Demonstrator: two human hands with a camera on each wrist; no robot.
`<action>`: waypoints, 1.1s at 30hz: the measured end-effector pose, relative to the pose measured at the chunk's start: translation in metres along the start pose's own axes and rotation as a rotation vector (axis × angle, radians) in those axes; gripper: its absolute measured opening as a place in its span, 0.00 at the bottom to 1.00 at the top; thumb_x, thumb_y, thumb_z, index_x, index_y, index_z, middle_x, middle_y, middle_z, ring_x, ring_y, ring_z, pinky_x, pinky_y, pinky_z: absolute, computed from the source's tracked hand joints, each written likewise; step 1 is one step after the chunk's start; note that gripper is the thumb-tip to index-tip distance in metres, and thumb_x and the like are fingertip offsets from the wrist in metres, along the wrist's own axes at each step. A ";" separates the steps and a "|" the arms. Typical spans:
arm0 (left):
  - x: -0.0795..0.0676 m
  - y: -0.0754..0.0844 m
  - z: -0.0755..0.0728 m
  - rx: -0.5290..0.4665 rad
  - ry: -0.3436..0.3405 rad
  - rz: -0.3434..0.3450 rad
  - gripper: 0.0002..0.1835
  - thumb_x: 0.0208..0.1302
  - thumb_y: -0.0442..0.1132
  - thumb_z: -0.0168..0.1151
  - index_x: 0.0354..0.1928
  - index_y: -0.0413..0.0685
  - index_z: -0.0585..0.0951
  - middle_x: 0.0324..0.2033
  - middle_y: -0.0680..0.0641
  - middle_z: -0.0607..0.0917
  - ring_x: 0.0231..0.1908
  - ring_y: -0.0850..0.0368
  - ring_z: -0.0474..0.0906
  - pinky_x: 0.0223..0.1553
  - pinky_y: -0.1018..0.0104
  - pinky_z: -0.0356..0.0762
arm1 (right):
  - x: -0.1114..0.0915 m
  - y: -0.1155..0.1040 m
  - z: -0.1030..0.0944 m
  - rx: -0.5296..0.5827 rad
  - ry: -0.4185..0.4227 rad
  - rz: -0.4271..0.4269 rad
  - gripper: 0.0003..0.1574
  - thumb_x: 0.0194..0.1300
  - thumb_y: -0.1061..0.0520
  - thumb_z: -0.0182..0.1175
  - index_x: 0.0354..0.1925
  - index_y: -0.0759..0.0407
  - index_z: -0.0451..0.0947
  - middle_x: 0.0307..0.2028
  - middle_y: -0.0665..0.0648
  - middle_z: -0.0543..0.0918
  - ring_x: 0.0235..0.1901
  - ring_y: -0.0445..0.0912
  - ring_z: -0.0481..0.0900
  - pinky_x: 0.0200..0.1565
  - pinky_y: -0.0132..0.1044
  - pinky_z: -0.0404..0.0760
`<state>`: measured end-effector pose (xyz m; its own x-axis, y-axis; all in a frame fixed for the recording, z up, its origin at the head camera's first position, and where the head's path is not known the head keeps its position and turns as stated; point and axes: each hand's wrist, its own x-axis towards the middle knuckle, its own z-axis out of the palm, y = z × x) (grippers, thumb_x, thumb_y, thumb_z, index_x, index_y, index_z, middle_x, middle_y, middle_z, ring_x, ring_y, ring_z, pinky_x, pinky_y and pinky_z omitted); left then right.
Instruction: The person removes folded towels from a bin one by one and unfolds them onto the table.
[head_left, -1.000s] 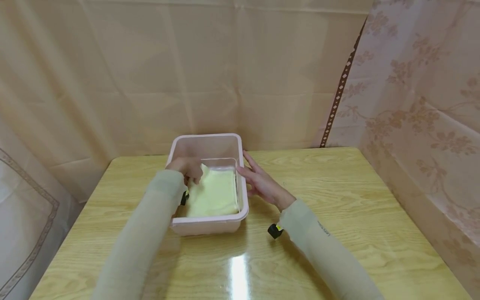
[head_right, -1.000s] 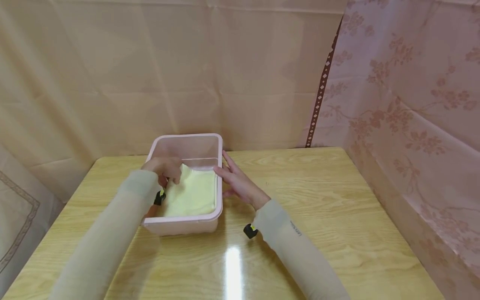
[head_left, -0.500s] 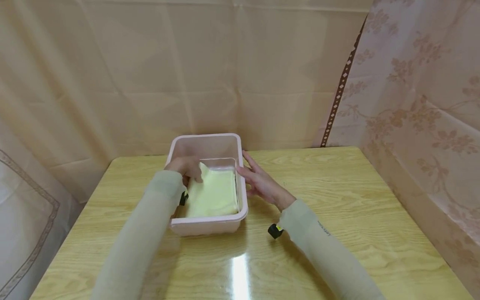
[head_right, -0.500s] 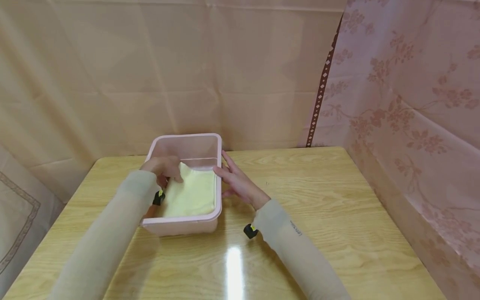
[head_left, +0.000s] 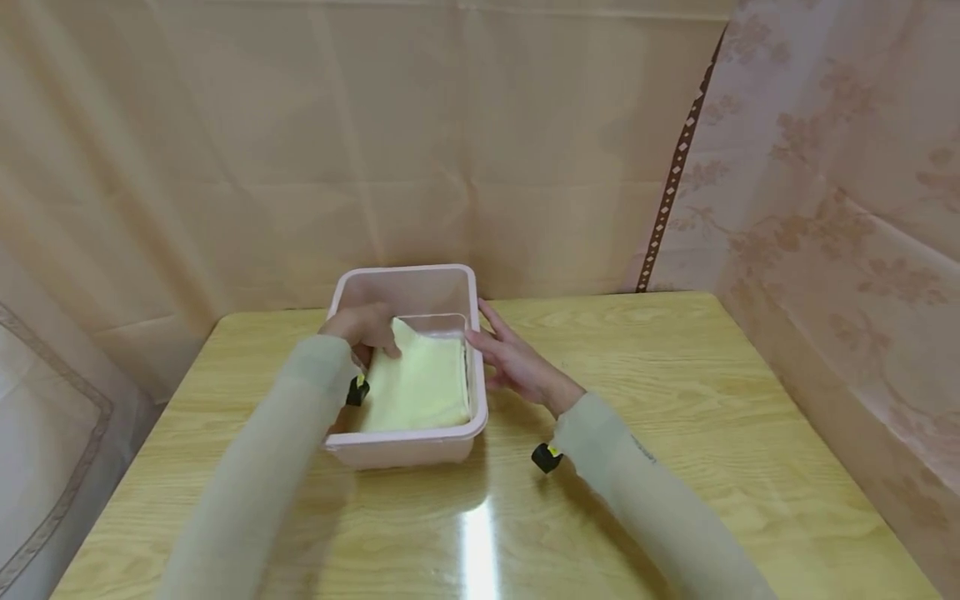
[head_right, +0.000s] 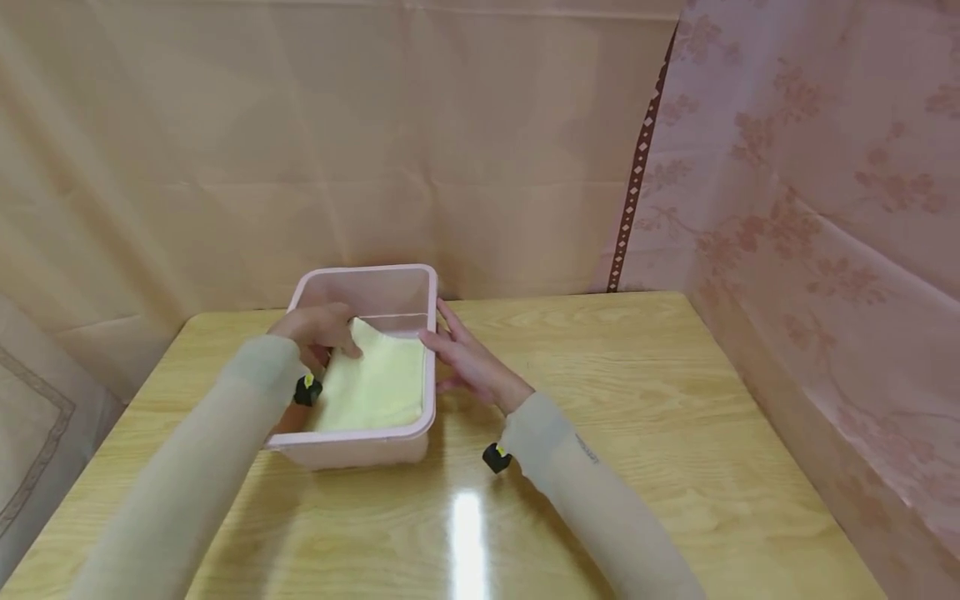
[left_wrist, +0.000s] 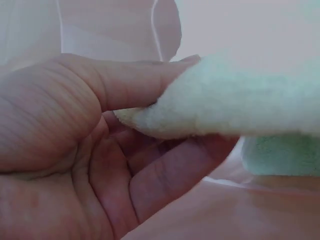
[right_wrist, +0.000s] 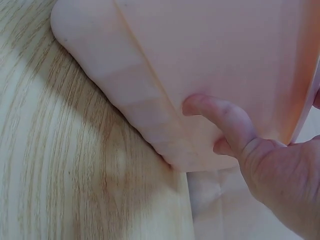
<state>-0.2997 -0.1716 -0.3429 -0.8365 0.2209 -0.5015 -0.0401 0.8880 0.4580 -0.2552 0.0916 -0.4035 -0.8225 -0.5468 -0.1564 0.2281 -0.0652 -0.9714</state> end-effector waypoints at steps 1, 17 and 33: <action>-0.001 0.000 -0.002 -0.028 -0.011 -0.005 0.26 0.64 0.35 0.69 0.59 0.33 0.71 0.46 0.38 0.79 0.36 0.50 0.81 0.35 0.59 0.83 | 0.001 -0.001 0.000 0.000 0.001 0.003 0.46 0.78 0.43 0.52 0.80 0.24 0.36 0.80 0.55 0.48 0.74 0.59 0.60 0.41 0.47 0.86; -0.045 0.049 -0.034 -0.094 -0.035 0.148 0.25 0.69 0.31 0.64 0.63 0.33 0.68 0.51 0.34 0.75 0.39 0.47 0.83 0.35 0.54 0.87 | -0.003 -0.005 0.003 0.021 -0.026 0.025 0.47 0.77 0.45 0.53 0.80 0.26 0.36 0.78 0.55 0.55 0.72 0.59 0.64 0.40 0.46 0.85; -0.079 0.065 -0.057 -0.162 0.035 0.270 0.17 0.68 0.32 0.65 0.54 0.34 0.71 0.45 0.36 0.78 0.37 0.48 0.85 0.33 0.54 0.87 | -0.003 -0.005 0.012 -0.041 -0.037 0.012 0.49 0.78 0.45 0.52 0.80 0.31 0.32 0.76 0.62 0.60 0.70 0.60 0.66 0.41 0.52 0.86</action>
<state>-0.2671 -0.1547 -0.2321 -0.8472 0.4229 -0.3215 0.1014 0.7228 0.6835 -0.2482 0.0838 -0.3957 -0.8000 -0.5777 -0.1623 0.2160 -0.0249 -0.9761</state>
